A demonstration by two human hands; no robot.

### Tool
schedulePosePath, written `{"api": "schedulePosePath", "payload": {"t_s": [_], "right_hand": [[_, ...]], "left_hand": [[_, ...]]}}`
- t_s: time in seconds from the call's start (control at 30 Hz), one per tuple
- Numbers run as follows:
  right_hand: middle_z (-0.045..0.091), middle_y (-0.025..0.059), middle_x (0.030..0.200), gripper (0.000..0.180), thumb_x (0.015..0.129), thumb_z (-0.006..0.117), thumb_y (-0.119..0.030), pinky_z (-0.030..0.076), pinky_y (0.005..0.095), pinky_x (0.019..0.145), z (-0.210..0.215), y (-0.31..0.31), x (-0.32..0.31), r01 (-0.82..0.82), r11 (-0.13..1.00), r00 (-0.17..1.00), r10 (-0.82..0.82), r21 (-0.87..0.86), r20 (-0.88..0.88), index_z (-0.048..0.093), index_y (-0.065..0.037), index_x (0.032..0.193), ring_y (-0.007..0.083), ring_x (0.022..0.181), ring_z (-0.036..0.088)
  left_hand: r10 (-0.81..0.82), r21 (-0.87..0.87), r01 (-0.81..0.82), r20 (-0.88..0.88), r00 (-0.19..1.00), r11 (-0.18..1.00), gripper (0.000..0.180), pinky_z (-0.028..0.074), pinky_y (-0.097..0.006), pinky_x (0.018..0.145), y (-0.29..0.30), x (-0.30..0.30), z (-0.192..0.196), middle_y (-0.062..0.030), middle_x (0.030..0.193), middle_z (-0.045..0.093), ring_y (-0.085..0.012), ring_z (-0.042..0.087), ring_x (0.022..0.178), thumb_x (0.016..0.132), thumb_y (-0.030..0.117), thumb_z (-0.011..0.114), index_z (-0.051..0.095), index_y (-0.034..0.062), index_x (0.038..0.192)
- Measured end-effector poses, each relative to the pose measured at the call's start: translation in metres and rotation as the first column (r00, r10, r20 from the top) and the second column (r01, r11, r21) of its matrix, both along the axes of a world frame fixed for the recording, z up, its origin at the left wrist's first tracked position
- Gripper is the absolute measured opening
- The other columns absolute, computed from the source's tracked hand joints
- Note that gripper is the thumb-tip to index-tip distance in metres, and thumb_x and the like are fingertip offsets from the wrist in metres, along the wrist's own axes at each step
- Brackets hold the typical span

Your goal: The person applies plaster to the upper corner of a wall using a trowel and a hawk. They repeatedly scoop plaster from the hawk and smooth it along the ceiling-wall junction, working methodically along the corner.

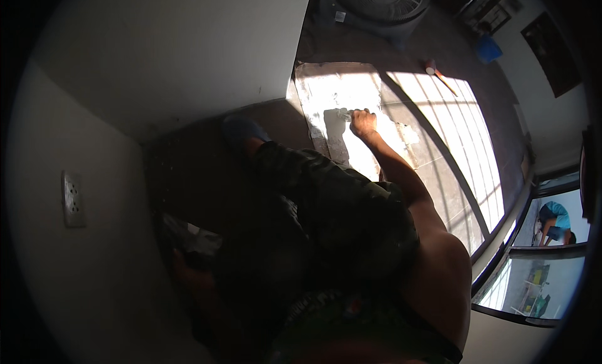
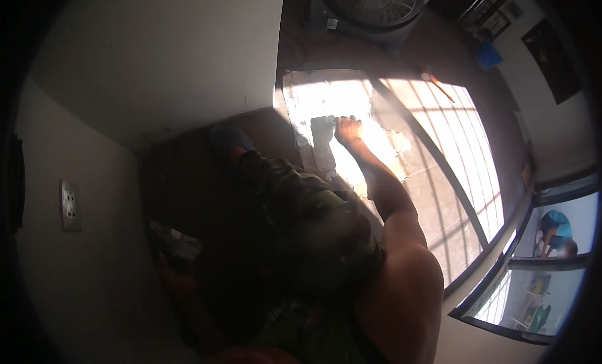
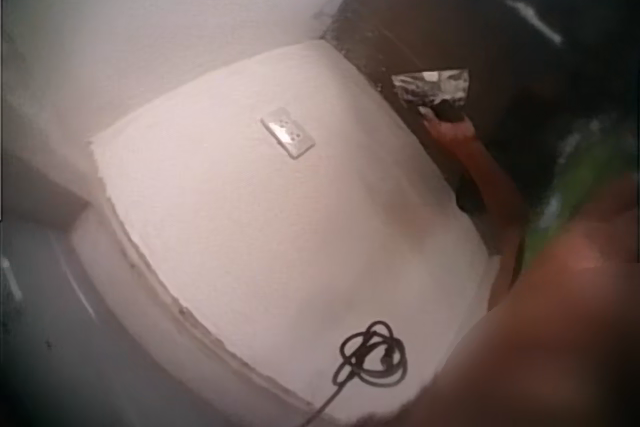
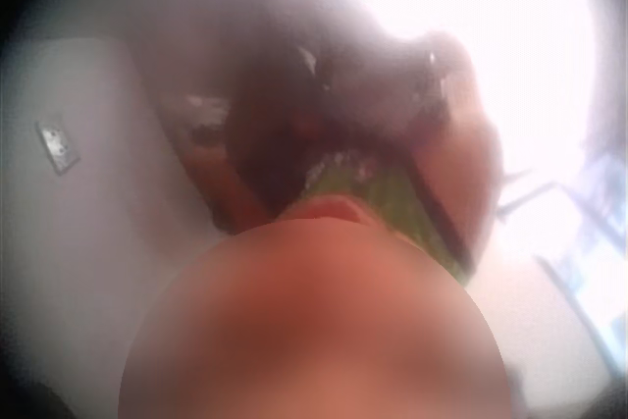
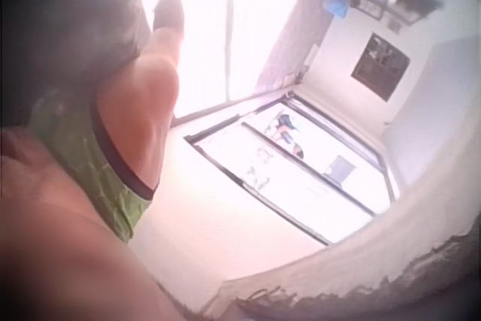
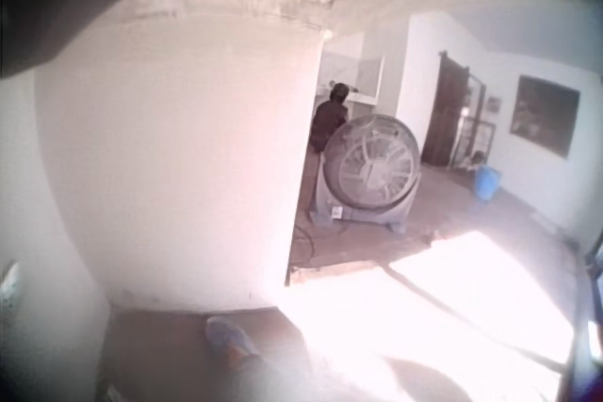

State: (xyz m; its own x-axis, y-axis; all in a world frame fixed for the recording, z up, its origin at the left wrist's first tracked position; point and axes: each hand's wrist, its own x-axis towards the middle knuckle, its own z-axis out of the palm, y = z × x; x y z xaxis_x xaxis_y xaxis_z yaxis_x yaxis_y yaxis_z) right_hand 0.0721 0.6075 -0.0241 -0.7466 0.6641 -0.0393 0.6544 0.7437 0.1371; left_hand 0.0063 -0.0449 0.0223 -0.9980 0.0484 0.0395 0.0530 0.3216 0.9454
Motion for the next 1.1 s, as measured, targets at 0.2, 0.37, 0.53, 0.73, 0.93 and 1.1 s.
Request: {"api": "schedulePosePath", "payload": {"t_s": [0.2,0.37,0.53,0.73,0.93,1.1], "right_hand": [[0.069,0.0166,0.103,0.03,0.081,0.059,-0.019,0.048,0.0451,0.09,-0.016,0.021,0.016,-0.103,0.991,0.986,0.114,-0.088,0.125,0.069,-0.008,0.107,0.0265,0.107,0.063],[0.071,0.017,0.086,0.033,0.081,0.057,-0.012,0.053,0.0433,0.086,-0.019,0.037,-0.004,-0.073,0.987,0.992,0.087,0.146,-0.092,0.074,-0.012,0.109,0.0298,0.092,0.069],[0.073,0.0145,0.093,0.027,0.084,0.058,-0.017,0.053,0.0411,0.089,-0.014,0.029,-0.02,-0.079,0.997,0.997,0.078,-0.015,-0.015,0.075,-0.011,0.104,0.0295,0.101,0.069],[0.071,0.0025,0.094,0.015,0.094,0.06,-0.01,0.052,0.0336,0.082,0.043,-0.017,-0.031,-0.556,0.339,0.639,-0.41,-0.759,-0.651,0.07,-0.008,0.105,0.0151,0.085,0.066],[0.065,0.0013,0.102,0.017,0.101,0.054,-0.01,0.047,0.0281,0.084,0.147,-0.136,-0.071,-0.796,0.034,0.531,-0.44,-0.604,-0.725,0.061,-0.004,0.115,0.0098,0.093,0.06],[0.051,0.0138,0.136,0.044,0.099,0.055,-0.012,0.049,0.0359,0.098,0.211,-0.207,-0.099,-0.918,-0.142,0.311,0.322,-0.37,-0.894,0.051,-0.008,0.143,0.026,0.125,0.054]], "left_hand": [[-0.172,-0.498,0.089,-0.124,0.977,0.863,0.056,0.043,-0.044,0.106,0.022,0.007,0.039,-0.0256,0.127,0.058,-0.0412,0.054,0.122,0.087,0.019,0.067,0.051,-0.0053,0.135],[-0.29,-0.645,0.063,-0.252,0.923,0.761,0.053,0.044,-0.044,0.101,0.061,-0.003,0.058,-0.0234,0.119,0.062,-0.0394,0.058,0.114,0.086,0.022,0.068,0.055,-0.004,0.13],[-0.13,0.256,0.023,0.41,0.903,0.966,0.058,0.048,-0.043,0.096,0.088,-0.023,0.068,-0.0212,0.117,0.063,-0.0367,0.061,0.11,0.083,0.027,0.075,0.057,-0.0037,0.129],[-0.108,0.547,-0.173,0.443,0.89,0.819,0.053,0.05,-0.042,0.096,0.118,-0.035,0.068,-0.0187,0.118,0.063,-0.034,0.062,0.109,0.088,0.031,0.069,0.057,-0.0018,0.128],[-0.43,0.842,-0.299,0.498,0.753,0.45,0.045,0.051,-0.042,0.095,0.194,-0.057,0.088,-0.0177,0.116,0.064,-0.0325,0.063,0.105,0.092,0.028,0.066,0.057,-0.0018,0.125],[-0.43,0.861,-0.478,0.504,0.749,0.175,0.039,0.052,-0.042,0.093,0.245,-0.081,0.104,-0.0168,0.114,0.064,-0.0313,0.065,0.103,0.095,0.026,0.063,0.057,-0.0018,0.122]]}}
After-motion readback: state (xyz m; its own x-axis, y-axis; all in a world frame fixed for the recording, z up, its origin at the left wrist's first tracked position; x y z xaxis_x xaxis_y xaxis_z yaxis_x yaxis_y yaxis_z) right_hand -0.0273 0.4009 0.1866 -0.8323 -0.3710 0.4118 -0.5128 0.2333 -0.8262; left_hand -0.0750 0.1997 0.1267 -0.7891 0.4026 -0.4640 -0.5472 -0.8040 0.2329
